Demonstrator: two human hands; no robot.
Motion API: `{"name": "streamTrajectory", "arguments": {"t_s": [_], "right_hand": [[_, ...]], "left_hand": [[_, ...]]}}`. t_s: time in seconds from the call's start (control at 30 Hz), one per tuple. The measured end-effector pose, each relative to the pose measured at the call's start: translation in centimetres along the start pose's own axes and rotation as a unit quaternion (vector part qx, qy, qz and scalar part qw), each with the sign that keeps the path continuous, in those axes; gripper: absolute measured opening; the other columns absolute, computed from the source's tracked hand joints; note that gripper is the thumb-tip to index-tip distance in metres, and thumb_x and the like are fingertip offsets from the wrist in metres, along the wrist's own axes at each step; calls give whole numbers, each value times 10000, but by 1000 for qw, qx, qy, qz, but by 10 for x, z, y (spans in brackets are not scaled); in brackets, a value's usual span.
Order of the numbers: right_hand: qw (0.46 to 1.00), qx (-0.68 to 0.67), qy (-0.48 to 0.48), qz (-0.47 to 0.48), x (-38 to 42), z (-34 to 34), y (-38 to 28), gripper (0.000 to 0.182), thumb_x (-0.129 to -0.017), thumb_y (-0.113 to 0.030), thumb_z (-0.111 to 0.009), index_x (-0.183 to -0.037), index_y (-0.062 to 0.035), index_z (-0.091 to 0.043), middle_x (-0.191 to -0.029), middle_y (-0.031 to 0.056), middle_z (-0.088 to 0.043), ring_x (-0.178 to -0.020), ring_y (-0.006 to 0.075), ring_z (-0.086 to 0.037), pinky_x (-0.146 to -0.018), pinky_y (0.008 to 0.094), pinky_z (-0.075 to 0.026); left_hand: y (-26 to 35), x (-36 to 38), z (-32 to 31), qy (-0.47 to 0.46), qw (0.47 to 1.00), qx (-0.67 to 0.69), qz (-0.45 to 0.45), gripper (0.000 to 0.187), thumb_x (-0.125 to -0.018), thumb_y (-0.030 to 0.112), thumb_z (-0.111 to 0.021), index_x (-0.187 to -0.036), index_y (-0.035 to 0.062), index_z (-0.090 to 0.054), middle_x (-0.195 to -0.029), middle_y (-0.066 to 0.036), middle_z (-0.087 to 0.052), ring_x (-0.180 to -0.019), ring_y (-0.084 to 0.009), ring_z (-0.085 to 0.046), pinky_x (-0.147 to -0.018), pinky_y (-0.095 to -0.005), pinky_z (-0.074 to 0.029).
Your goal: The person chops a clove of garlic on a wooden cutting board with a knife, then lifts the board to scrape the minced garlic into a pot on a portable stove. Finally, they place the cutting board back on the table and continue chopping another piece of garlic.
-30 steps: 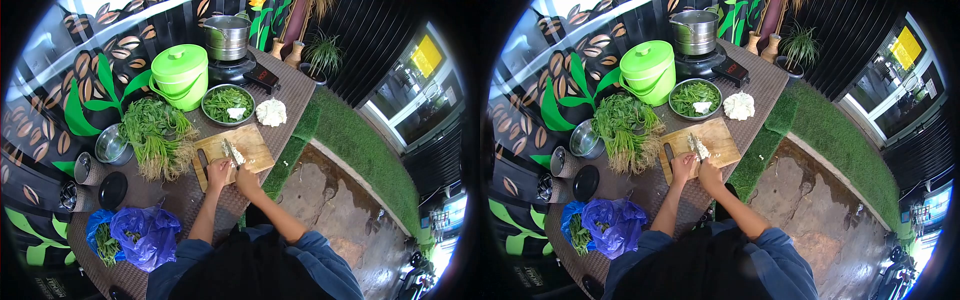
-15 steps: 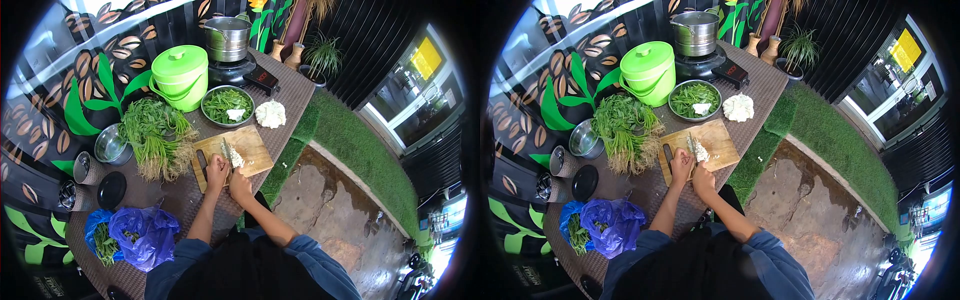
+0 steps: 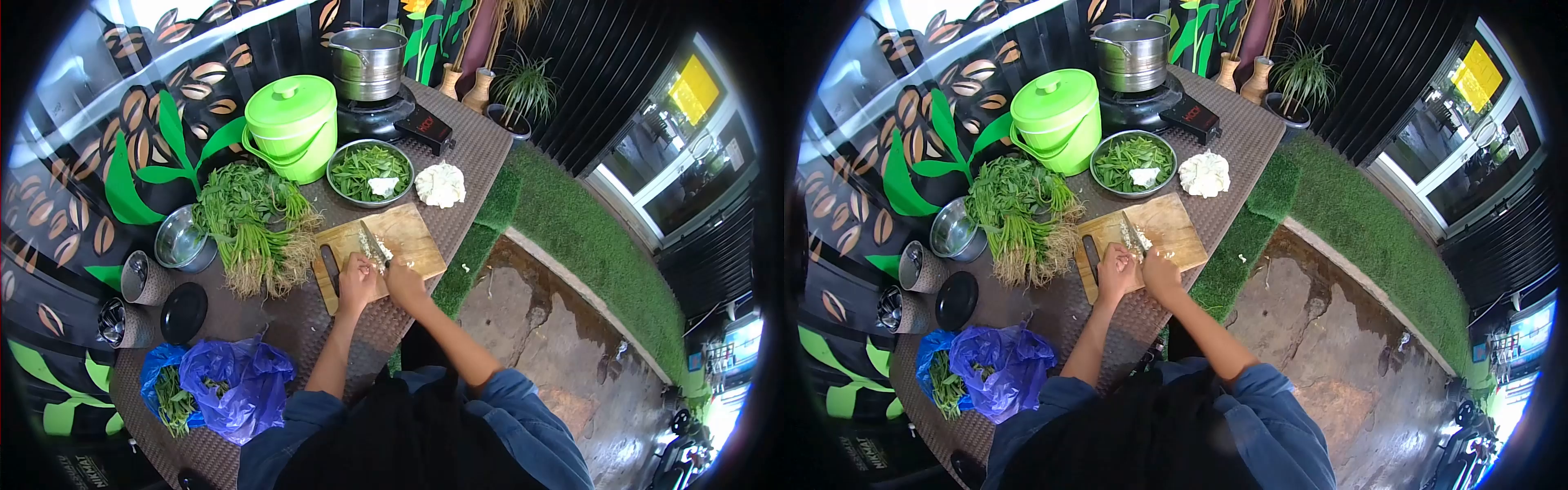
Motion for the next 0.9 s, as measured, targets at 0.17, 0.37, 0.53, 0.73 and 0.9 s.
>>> {"name": "streamTrajectory", "arguments": {"t_s": [0.17,0.37,0.53,0.73,0.9], "right_hand": [[999,39,6,-19,30,7,-1,256,-903,-172,-496,-1035,46,-468,-746,224,-666,-727,359,-691,-626,438,-563],[999,-19,-9,48,8,5,5,332,-938,-265,-464,-1063,42,-487,-797,250,-655,-771,407,-659,-677,491,-523],[989,-2,-65,130,-3,35,39,335,-944,-322,-470,-1093,-23,-490,-851,261,-648,-785,430,-643,-688,501,-511],[999,7,-25,35,19,8,46,323,-955,-315,-471,-1057,-10,-441,-778,256,-641,-760,429,-644,-644,511,-511],[995,72,-12,75,2,5,31,243,-933,-226,-479,-973,10,-433,-716,230,-650,-687,375,-672,-589,463,-534]], "left_hand": [[11,3,-5,-35,999,21,-17,242,-799,-3,-648,-1009,16,-528,-840,-77,-652,-738,-114,-609,-650,-243,-485],[13,6,-12,-83,996,28,-35,233,-765,-2,-708,-971,24,-604,-883,-84,-645,-787,-146,-626,-711,-268,-494],[36,6,-9,-74,983,-73,-151,229,-714,56,-764,-928,34,-687,-913,-95,-659,-859,-245,-597,-783,-348,-483],[32,4,-18,-110,985,-75,-110,195,-723,95,-762,-907,48,-718,-920,-92,-667,-907,-260,-591,-820,-358,-469],[39,5,-19,-117,979,-96,-136,184,-745,85,-741,-924,53,-716,-931,-85,-668,-908,-260,-587,-808,-352,-474]]}}
Point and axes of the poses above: each hand's wrist, its own x-axis away from the middle knuckle, its own z-axis out of the back of the hand, y = z × x, the point moved 10 cm from there along -x, towards the middle knuckle
